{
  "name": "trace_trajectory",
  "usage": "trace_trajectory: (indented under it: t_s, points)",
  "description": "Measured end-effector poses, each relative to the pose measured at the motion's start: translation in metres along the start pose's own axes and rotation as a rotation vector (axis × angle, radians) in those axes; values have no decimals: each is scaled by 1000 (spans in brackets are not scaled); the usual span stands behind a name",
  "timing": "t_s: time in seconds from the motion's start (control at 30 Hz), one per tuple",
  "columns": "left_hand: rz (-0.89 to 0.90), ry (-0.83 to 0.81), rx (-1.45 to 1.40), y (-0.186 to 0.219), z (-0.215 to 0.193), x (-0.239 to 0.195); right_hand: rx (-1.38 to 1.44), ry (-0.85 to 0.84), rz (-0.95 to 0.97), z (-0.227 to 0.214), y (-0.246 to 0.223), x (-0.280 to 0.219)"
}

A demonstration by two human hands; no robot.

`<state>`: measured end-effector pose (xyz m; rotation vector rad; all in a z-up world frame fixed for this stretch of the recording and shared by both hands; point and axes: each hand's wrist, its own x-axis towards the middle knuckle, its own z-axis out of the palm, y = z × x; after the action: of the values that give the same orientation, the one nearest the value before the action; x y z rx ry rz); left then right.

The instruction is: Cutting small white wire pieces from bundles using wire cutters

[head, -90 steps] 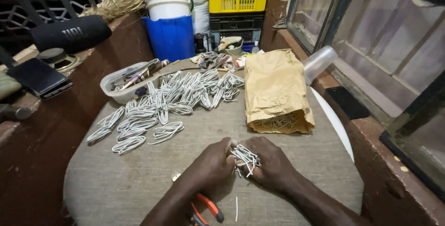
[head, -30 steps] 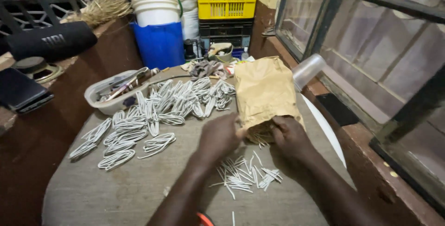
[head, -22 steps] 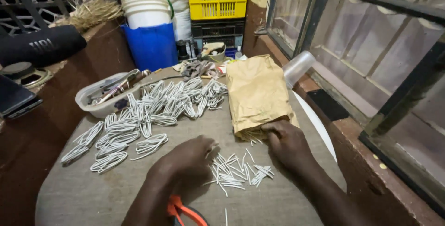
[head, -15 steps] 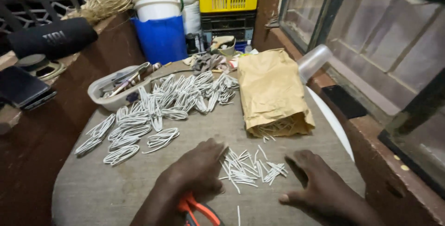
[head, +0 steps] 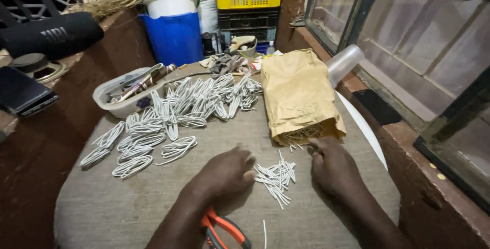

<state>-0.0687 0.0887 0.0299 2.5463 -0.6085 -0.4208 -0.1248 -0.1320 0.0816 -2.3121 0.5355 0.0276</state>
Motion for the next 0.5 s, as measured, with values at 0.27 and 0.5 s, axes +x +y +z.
trace_trajectory:
  t_s: [0.27, 0.5]
  points:
    - [61, -61, -45, 11, 0, -7, -112, -52, -219, 15, 24, 18]
    - [-174, -98, -150, 11, -20, -17, -205, -412, -431, 23, 56, -24]
